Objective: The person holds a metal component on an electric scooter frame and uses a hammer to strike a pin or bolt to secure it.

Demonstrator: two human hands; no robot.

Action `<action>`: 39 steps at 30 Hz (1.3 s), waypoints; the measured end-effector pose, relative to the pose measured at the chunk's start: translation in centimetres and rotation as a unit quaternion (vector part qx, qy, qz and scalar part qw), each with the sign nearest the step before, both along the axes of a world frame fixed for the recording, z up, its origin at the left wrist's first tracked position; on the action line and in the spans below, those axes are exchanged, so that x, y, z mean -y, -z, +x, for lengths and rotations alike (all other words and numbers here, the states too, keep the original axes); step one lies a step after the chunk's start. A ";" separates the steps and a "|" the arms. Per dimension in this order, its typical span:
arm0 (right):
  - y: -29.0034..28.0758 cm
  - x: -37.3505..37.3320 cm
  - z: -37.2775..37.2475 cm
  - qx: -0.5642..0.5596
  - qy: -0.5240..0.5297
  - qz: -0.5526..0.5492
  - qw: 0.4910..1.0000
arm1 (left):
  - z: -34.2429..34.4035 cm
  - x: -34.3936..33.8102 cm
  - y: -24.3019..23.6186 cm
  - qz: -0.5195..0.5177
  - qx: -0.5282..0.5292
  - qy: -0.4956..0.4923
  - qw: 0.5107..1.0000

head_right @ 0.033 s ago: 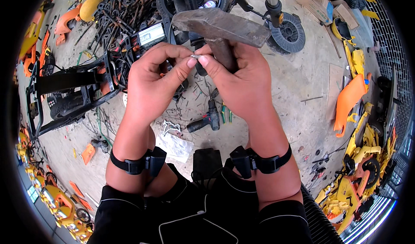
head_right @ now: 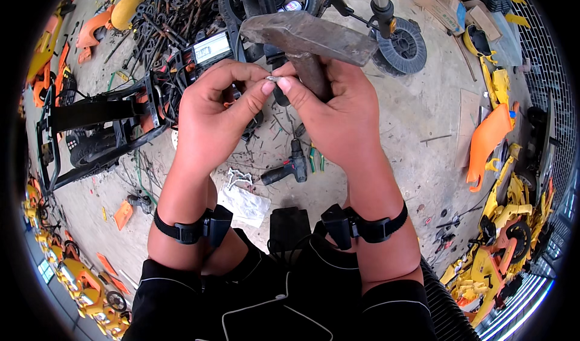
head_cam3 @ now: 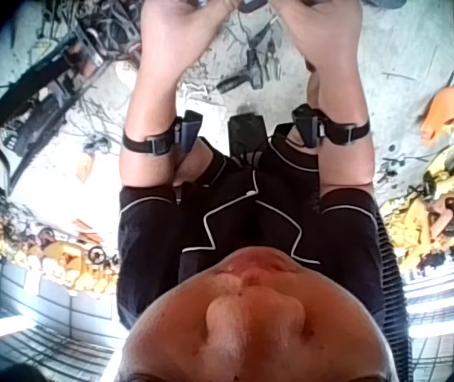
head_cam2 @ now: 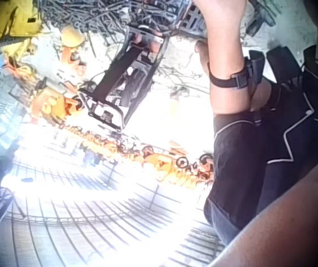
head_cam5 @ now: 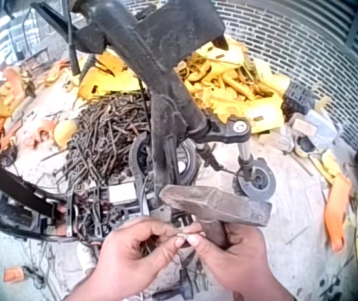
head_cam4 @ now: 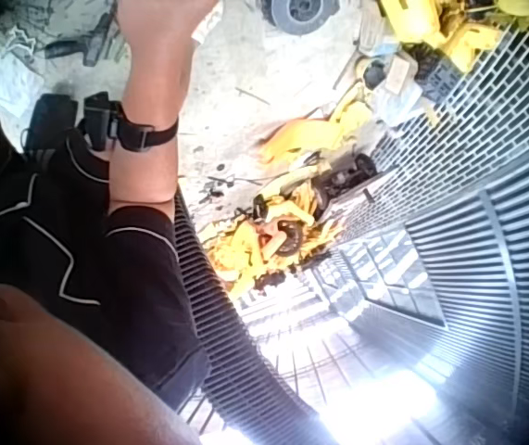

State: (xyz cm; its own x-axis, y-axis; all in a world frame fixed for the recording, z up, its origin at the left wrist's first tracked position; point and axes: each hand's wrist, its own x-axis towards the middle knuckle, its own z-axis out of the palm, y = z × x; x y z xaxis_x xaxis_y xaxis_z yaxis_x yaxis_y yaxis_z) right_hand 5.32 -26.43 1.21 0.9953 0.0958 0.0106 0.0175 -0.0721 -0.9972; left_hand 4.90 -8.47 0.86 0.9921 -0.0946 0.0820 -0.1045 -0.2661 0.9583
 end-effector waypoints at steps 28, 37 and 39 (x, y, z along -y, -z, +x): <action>0.5 -2.6 -0.8 -0.013 0.089 -0.056 0.994 | -0.7 1.2 1.0 0.040 0.065 -0.115 0.990; 0.8 -2.7 -0.7 0.008 0.097 -0.075 0.992 | -0.8 1.0 0.7 0.121 0.086 -0.105 0.983; 1.0 -2.4 -0.7 0.035 0.096 -0.081 0.991 | -0.6 0.8 0.5 0.068 0.033 -0.092 0.993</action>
State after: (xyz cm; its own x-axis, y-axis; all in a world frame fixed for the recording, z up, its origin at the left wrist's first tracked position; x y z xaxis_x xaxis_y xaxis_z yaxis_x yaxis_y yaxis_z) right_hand 4.66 -24.06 0.23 0.9929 -0.0884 0.0798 0.0564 -0.2404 -0.9690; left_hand 4.26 -9.30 0.34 0.9864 0.0741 0.1464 -0.1033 -0.4126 0.9050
